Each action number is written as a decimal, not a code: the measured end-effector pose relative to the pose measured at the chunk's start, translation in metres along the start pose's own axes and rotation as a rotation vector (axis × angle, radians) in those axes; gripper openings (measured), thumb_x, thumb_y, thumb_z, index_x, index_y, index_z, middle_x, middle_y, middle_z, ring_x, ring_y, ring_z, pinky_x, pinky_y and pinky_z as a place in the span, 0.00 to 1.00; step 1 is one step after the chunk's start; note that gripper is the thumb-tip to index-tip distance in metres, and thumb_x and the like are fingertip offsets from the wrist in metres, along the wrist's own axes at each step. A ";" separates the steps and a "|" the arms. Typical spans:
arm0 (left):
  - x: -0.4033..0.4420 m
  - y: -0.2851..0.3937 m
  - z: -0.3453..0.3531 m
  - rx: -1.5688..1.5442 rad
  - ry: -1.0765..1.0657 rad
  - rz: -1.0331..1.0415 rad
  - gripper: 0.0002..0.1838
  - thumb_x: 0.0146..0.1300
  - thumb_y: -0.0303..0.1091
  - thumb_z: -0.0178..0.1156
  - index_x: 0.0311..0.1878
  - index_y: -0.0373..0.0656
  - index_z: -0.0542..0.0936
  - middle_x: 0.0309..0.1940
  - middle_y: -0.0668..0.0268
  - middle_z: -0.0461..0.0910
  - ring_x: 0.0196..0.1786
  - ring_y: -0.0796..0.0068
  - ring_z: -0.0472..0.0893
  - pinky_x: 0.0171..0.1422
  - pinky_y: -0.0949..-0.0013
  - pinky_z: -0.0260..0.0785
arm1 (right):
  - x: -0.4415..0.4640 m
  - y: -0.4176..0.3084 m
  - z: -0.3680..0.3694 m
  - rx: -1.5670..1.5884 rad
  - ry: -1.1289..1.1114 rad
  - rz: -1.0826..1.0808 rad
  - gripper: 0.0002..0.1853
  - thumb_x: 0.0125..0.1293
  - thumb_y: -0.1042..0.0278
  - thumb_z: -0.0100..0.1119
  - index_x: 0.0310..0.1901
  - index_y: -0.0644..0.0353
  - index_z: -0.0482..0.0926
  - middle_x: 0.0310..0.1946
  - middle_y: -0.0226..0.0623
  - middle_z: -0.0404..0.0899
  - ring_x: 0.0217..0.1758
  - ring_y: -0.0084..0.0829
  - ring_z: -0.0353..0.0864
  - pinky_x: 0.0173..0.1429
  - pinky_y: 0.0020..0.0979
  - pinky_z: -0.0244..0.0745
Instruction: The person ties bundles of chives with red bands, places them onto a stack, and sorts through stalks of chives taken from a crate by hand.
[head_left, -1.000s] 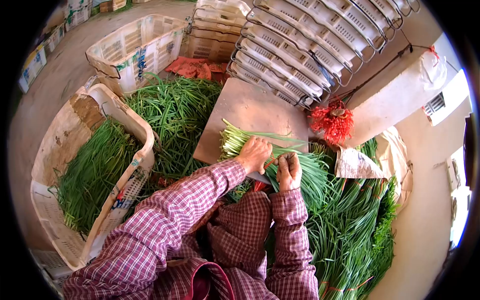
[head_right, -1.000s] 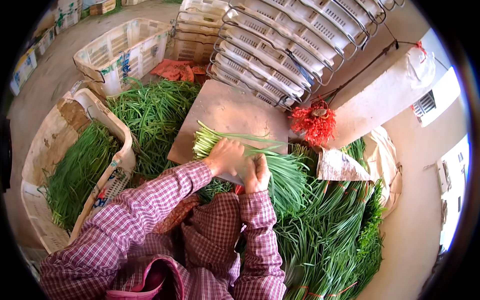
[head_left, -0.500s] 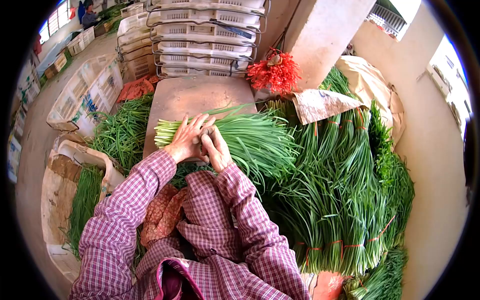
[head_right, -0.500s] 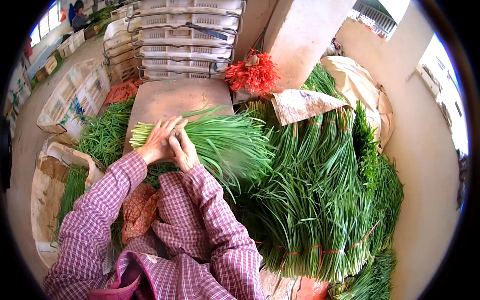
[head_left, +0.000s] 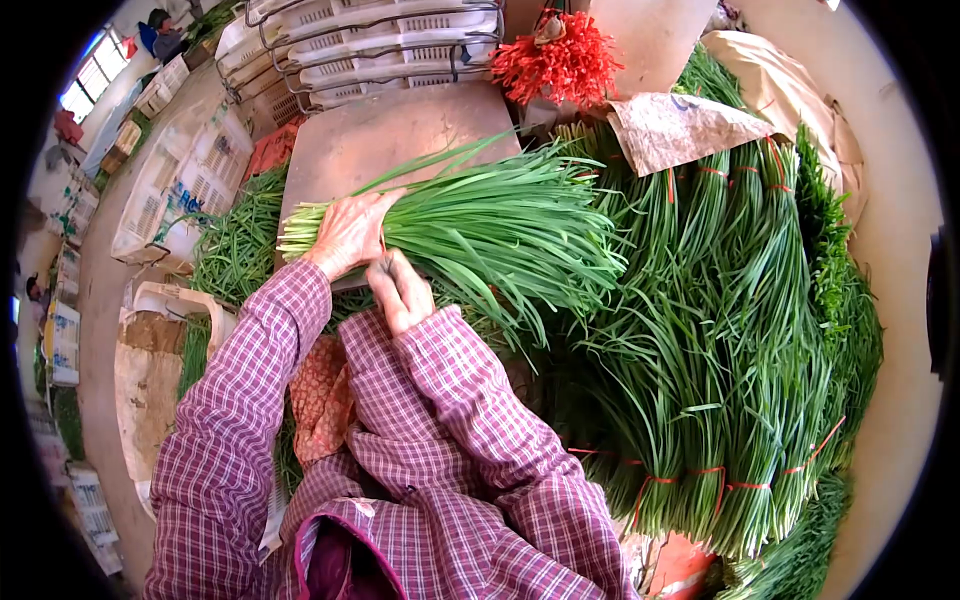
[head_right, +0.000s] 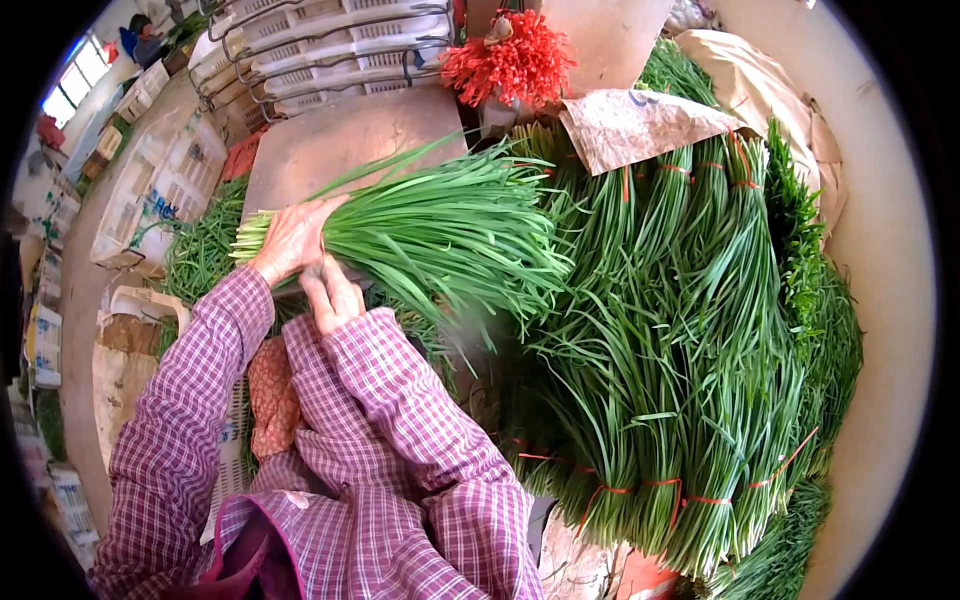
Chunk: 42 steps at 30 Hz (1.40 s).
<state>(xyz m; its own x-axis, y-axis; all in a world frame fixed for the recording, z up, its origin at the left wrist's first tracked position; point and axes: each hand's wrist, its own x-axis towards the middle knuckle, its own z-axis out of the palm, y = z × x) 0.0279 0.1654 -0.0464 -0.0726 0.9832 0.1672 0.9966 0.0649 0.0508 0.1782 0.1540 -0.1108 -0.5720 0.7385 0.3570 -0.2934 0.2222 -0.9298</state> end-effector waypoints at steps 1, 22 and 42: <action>0.000 0.002 -0.002 -0.018 -0.016 0.023 0.49 0.31 0.45 0.75 0.64 0.48 0.69 0.42 0.56 0.80 0.45 0.55 0.80 0.50 0.57 0.73 | -0.008 -0.010 -0.005 0.118 -0.026 0.114 0.04 0.69 0.70 0.50 0.40 0.60 0.73 0.24 0.24 0.65 0.28 0.16 0.63 0.32 0.21 0.62; -0.010 0.009 -0.008 -0.011 0.025 0.067 0.53 0.27 0.46 0.78 0.64 0.48 0.67 0.41 0.58 0.77 0.50 0.55 0.77 0.55 0.55 0.66 | 0.027 -0.084 -0.164 -1.352 0.173 -0.218 0.18 0.62 0.53 0.60 0.49 0.54 0.76 0.38 0.38 0.78 0.45 0.41 0.76 0.51 0.39 0.72; -0.009 0.006 -0.006 -0.039 -0.019 0.063 0.52 0.29 0.46 0.78 0.65 0.48 0.67 0.45 0.59 0.77 0.53 0.56 0.76 0.56 0.55 0.66 | -0.075 -0.083 -0.167 -0.725 0.448 -0.128 0.11 0.69 0.66 0.47 0.33 0.60 0.78 0.27 0.42 0.79 0.27 0.38 0.80 0.37 0.34 0.80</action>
<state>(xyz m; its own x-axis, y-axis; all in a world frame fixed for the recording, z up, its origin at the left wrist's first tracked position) 0.0338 0.1562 -0.0420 -0.0082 0.9882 0.1528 0.9968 -0.0040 0.0793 0.3734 0.1862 -0.0750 -0.1669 0.8275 0.5362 0.3139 0.5601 -0.7667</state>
